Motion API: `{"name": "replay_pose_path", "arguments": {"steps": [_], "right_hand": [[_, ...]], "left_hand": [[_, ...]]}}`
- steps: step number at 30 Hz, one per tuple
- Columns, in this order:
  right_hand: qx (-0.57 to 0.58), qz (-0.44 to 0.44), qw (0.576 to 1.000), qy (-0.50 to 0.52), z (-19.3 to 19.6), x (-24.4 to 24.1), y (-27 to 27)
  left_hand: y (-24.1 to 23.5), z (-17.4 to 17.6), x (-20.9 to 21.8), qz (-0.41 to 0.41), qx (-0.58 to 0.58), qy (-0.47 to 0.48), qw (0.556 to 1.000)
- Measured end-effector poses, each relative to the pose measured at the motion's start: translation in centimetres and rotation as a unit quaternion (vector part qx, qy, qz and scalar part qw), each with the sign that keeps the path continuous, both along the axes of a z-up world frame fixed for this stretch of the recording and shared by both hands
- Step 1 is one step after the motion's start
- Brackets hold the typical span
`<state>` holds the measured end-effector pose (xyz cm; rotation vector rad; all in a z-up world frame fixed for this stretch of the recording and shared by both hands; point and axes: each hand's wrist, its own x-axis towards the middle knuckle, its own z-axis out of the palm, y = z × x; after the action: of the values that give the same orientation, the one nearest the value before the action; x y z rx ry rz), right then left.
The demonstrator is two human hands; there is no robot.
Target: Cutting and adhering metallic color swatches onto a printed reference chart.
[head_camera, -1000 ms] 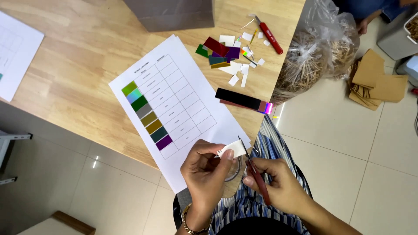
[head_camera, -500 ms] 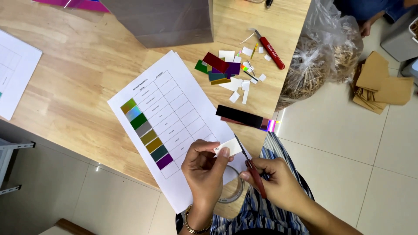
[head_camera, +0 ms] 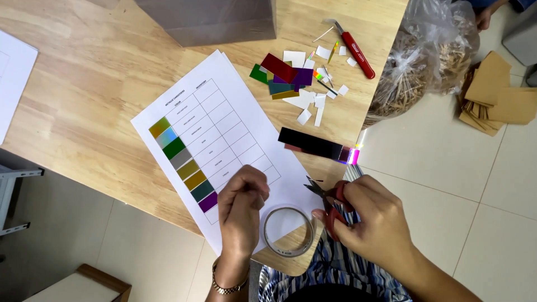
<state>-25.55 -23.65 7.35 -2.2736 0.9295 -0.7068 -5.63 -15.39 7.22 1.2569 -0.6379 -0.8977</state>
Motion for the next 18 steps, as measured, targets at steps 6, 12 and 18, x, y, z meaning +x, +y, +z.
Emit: {"name": "replay_pose_path", "arguments": {"steps": [6, 12, 18], "right_hand": [[0.307, 0.151, 0.935, -0.096, 0.5, -1.8, 0.2], [0.568, 0.252, 0.740, -0.258, 0.4, -2.6, 1.0], [0.597, 0.259, 0.685, -0.328, 0.4, -3.8, 1.0]], "left_hand": [[-1.2, 0.8, -1.5, -0.138, 0.023, -0.046, 0.989], [-1.4, 0.5, -4.6, -0.228, -0.019, 0.148, 0.962], [-2.1, 0.7, -5.2, -0.191, -0.011, 0.045, 0.980]]}}
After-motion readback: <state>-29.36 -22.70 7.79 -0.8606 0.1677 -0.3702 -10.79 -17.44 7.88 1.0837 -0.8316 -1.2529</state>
